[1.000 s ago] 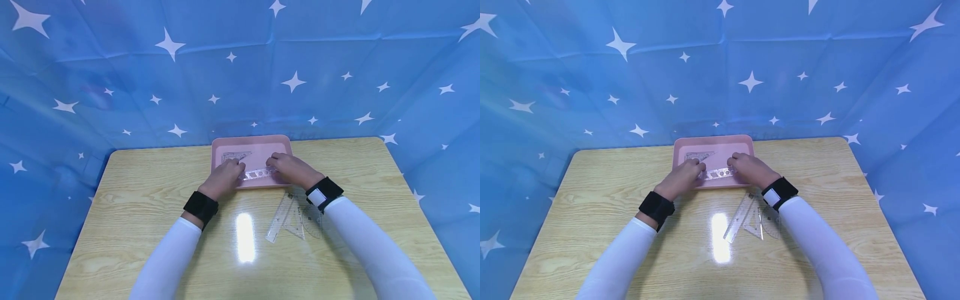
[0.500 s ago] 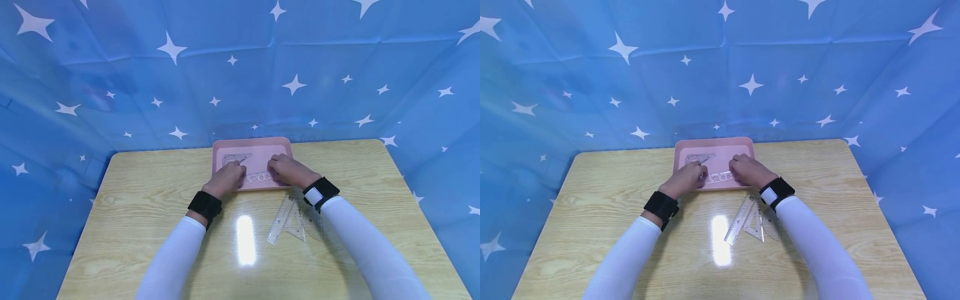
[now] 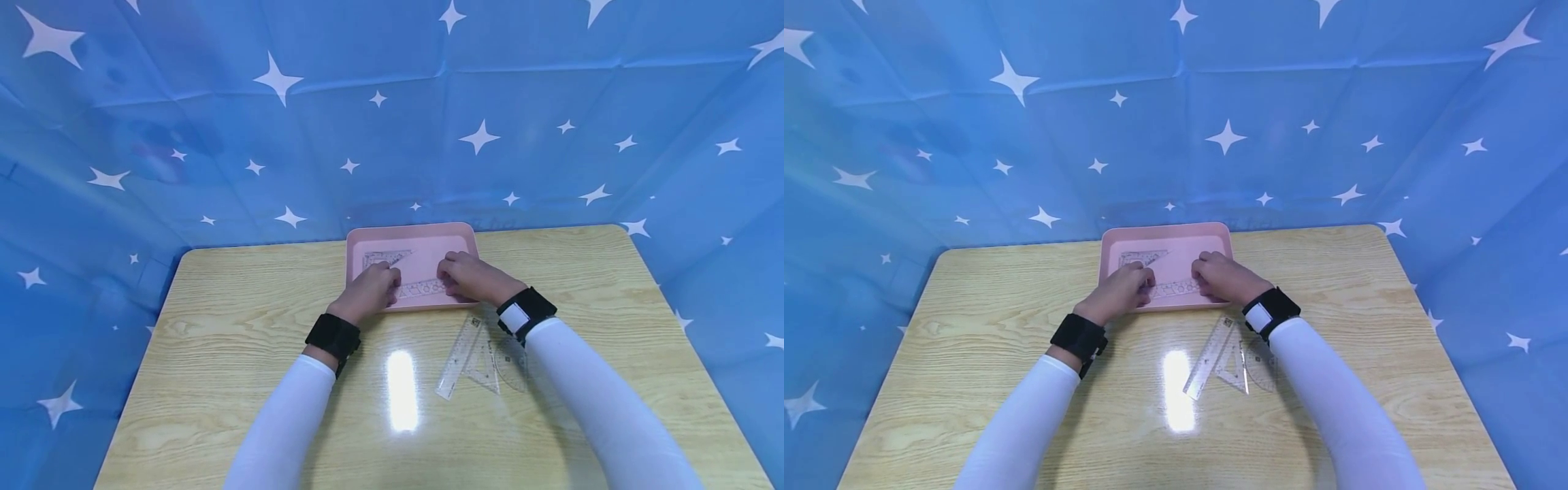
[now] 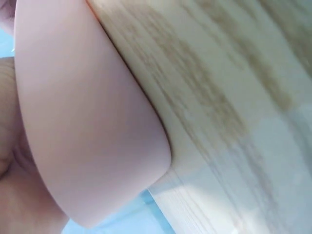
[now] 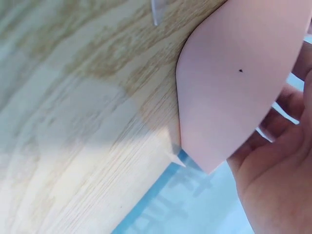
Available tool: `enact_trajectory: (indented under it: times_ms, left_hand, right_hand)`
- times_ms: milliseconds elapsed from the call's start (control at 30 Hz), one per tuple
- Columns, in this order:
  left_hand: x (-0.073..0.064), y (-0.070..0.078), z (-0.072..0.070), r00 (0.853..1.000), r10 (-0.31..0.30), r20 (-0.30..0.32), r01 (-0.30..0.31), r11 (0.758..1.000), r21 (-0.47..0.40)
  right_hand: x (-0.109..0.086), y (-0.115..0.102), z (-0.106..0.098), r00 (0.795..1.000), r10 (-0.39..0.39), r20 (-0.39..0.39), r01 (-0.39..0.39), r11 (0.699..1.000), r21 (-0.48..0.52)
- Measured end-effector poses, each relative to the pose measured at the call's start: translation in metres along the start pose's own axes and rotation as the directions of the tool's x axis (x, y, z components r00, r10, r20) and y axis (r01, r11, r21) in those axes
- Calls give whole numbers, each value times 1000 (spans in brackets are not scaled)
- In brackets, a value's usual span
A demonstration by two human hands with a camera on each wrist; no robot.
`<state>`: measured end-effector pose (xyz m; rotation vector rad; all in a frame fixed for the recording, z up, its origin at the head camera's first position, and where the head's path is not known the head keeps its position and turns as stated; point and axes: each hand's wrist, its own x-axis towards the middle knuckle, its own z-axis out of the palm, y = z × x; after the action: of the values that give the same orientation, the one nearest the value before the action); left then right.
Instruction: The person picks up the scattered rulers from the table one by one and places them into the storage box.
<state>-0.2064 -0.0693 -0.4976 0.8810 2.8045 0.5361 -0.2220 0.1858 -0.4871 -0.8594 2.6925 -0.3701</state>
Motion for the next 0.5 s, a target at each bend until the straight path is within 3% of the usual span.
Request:
enact_trajectory:
  times_ms: [133, 300, 500]
  left_hand:
    - [-1, -2, 1, 1000, -11, 4, 11, 999, -41]
    - [-3, -2, 0, 1000, -18, 10, 19, 999, -31]
    - [-8, 1, -1, 1000, -29, -11, 29, 999, -25]
  right_hand:
    - [0, 1, 1, 1000, -23, -7, 23, 1000, -11]
    - [-8, 2, 1, 994, -94, -59, 91, 995, -52]
    - [-24, 1, -1, 991, -74, -111, 74, 997, -9]
